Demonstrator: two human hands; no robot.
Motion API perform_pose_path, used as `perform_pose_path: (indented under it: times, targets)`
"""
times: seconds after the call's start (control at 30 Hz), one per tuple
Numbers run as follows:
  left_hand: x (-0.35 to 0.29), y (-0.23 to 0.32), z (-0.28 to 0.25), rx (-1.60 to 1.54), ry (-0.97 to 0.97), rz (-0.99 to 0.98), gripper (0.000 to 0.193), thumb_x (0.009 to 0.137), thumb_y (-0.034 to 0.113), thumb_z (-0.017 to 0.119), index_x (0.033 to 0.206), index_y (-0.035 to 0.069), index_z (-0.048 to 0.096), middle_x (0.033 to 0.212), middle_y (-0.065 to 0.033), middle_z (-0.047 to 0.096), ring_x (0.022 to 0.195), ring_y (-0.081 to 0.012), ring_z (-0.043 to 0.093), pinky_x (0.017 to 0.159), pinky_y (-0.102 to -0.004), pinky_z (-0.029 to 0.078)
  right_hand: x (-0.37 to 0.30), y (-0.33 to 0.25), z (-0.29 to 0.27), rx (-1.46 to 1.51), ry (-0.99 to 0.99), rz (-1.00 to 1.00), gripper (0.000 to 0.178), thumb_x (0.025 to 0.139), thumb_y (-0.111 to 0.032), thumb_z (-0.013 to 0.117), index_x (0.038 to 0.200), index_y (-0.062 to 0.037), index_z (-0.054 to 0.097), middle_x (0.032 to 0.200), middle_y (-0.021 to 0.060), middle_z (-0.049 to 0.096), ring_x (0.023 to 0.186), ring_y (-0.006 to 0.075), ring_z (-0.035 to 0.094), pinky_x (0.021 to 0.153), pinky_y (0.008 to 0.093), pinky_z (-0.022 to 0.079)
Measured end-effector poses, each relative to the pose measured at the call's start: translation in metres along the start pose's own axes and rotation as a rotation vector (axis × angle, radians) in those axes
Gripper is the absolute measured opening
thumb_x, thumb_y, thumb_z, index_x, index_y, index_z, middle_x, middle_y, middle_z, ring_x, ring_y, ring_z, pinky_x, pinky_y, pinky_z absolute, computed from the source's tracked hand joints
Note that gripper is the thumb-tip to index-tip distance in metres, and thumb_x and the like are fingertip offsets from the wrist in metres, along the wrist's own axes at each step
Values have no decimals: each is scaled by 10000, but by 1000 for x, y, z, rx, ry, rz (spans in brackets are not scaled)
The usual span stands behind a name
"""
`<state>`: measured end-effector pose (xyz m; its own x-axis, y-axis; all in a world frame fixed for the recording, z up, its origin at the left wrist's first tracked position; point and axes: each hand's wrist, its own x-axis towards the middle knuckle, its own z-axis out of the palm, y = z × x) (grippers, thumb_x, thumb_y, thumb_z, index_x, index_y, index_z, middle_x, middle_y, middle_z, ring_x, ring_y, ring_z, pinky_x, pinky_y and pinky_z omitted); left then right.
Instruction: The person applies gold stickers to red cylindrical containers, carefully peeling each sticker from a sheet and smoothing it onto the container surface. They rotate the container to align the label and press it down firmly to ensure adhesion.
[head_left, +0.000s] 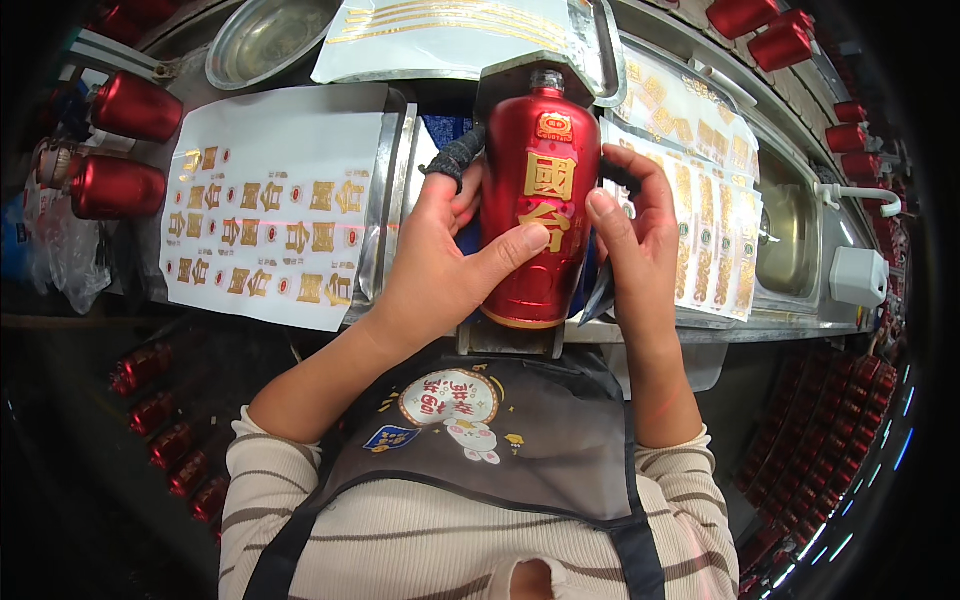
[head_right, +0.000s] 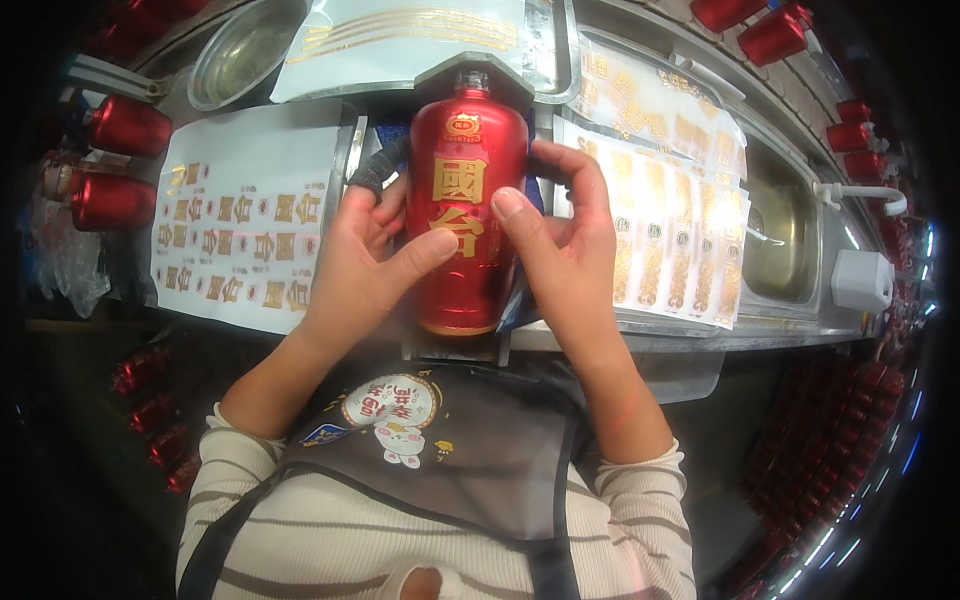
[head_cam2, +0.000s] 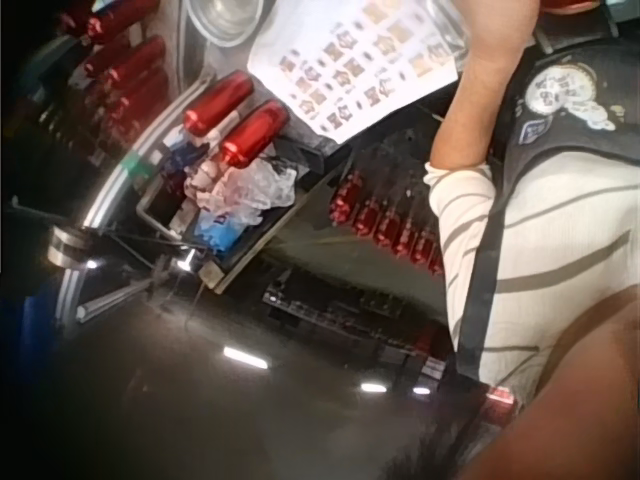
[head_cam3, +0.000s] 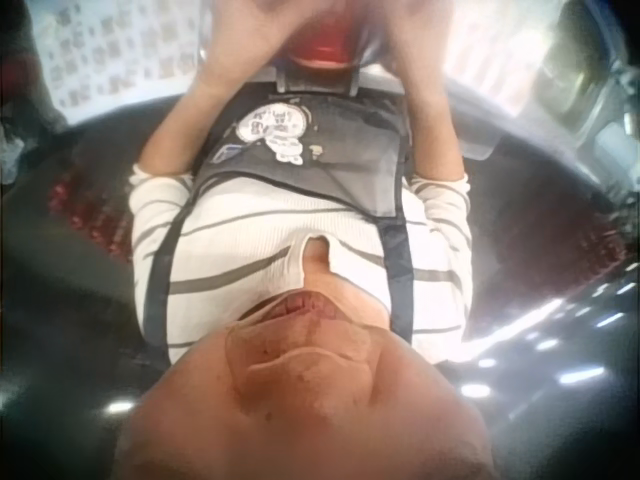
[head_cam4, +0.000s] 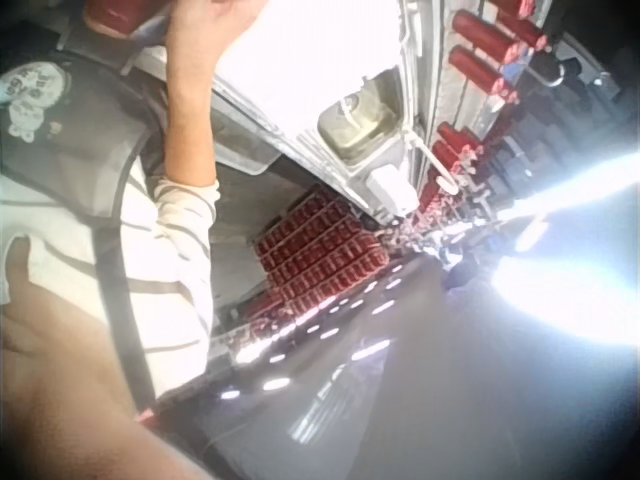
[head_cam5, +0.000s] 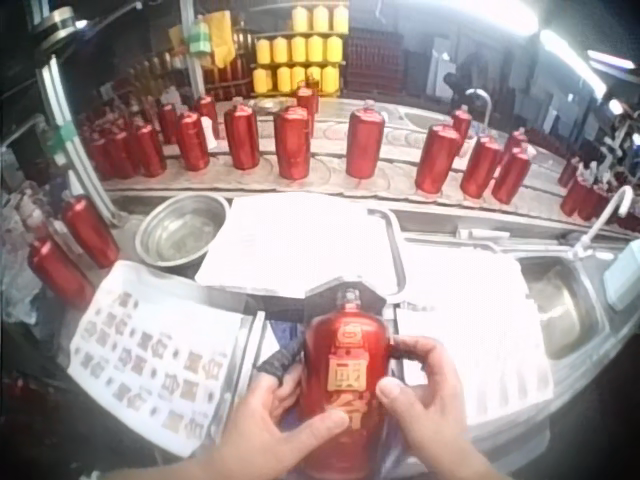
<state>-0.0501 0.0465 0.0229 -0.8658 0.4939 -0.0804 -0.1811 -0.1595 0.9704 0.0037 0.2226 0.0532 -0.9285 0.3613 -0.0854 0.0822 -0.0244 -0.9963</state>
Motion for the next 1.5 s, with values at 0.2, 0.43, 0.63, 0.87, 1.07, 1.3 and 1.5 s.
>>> perform_pose_path:
  times: [0.2,0.43,0.63,0.87,1.07,1.3,1.5]
  targets:
    - [0,3,2,22,10,14,511,863,204,810,1032,-21,383,1330,-274,541,1250,-219,540,1060,-367,430,29,-14,17,-167,44,-25,512,836,-190,782,1247,-9,537,1138,138,593,705,99,614,602,227,490]
    - [-1,1,5,38,29,39,502,868,197,805,1031,-24,385,1291,-260,559,1233,-218,554,1058,-365,432,39,-14,18,-309,77,1,468,787,-244,814,1140,-14,609,1120,127,579,766,128,602,661,261,511]
    - [-1,2,6,14,32,46,512,857,198,813,1068,-40,411,1275,-250,570,1212,-218,571,1030,-355,451,42,-15,16,-277,47,10,463,802,-266,814,1125,-7,606,1067,113,624,703,104,602,616,237,506]
    - [-2,1,6,83,51,10,529,836,216,833,1061,-42,429,1212,-227,612,1160,-197,600,988,-343,474,48,-13,18,-257,46,-46,409,847,-268,790,1087,0,595,965,95,677,655,80,591,593,229,493]
    - [-5,-2,2,57,32,15,558,839,216,830,1114,-52,425,1268,-228,589,1191,-212,580,1013,-353,459,57,-10,-1,-78,124,29,327,947,-339,665,1055,-30,675,884,28,659,534,44,493,490,198,370]
    - [-8,-3,4,-27,-8,38,797,866,161,793,1440,-88,298,1448,-244,454,1341,-253,469,1136,-383,366,5,-22,-7,119,212,-7,192,840,-12,700,1027,-11,655,915,64,671,774,151,645,683,259,532]
    - [-10,6,5,31,-19,16,780,873,138,781,1450,-73,300,1435,-226,477,1332,-245,482,1133,-381,371,22,-41,7,-708,-173,-743,286,806,25,741,1080,21,660,901,110,675,800,165,650,730,266,516]
